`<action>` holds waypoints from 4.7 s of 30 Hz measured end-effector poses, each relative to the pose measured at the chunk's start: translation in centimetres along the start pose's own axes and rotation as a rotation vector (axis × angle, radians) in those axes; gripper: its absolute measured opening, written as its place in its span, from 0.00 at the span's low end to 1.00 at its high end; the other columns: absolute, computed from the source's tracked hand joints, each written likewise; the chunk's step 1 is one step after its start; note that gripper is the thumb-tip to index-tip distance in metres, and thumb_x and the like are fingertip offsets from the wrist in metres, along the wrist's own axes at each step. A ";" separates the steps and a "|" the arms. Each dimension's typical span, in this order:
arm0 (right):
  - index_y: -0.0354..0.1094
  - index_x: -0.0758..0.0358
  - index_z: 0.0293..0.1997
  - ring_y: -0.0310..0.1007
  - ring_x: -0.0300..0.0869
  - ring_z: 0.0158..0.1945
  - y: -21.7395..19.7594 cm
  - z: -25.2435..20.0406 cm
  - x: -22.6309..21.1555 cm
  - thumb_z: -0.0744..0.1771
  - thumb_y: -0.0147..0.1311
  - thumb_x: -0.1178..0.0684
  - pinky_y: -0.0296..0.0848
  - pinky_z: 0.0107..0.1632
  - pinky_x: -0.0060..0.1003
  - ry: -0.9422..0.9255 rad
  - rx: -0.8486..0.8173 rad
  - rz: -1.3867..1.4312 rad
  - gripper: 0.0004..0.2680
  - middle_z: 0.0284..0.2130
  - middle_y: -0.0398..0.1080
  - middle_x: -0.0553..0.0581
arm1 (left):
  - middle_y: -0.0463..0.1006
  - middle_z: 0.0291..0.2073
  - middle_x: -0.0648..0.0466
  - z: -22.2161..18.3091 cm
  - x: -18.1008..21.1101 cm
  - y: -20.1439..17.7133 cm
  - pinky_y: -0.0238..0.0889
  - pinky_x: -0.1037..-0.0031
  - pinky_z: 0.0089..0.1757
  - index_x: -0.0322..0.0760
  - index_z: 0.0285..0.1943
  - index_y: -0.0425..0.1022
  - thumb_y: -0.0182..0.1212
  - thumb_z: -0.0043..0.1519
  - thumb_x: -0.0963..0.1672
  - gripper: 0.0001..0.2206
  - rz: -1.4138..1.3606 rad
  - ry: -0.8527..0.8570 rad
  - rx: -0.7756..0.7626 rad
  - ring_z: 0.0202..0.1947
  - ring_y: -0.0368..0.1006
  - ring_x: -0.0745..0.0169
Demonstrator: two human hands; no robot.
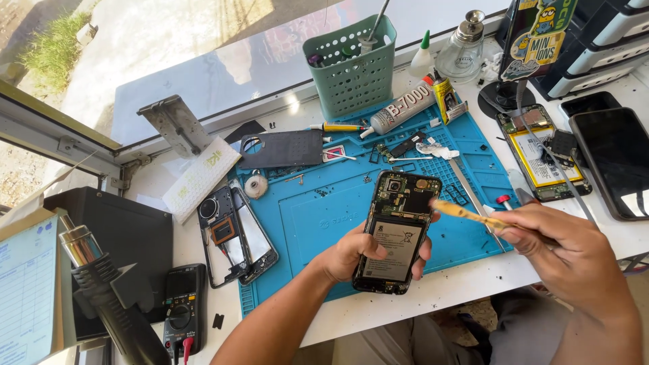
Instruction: Repairing a mobile phone by cleaning the frame with a brush and assembling components.
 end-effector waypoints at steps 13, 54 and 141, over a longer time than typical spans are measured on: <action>0.53 0.57 0.50 0.60 0.43 0.10 10.4 1.9 -1.6 0.59 0.59 0.64 0.66 0.02 0.45 0.407 0.162 1.070 0.20 0.34 0.65 0.60 | 0.78 0.53 0.41 -0.3 -0.9 -0.1 0.71 0.53 0.49 0.28 0.74 0.61 0.56 0.59 0.44 0.31 0.031 -0.055 0.054 0.47 0.79 0.42; 0.53 0.69 0.66 0.60 0.45 0.42 6.0 2.4 -0.3 0.62 0.57 0.58 0.67 0.41 0.38 0.340 0.200 0.674 0.24 0.47 0.64 0.66 | 0.77 0.41 0.30 0.8 -0.3 0.3 0.72 0.43 0.48 0.20 0.56 0.72 0.52 0.53 0.43 0.24 0.300 0.064 0.278 0.41 0.78 0.37; 0.59 0.71 0.63 0.79 0.73 0.48 11.4 2.1 1.5 0.63 0.48 0.61 0.83 0.37 0.70 0.424 -0.227 1.383 0.20 0.49 0.74 0.78 | 0.70 0.61 0.44 0.0 3.8 -1.2 0.73 0.70 0.54 0.27 0.79 0.49 0.53 0.71 0.40 0.27 0.846 0.480 0.419 0.55 0.69 0.62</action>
Point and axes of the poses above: each hand's wrist, its own z-axis towards the middle knuckle, its own y-axis out of the palm, x = y × z, the point moved 6 cm from there along z, towards the middle knuckle
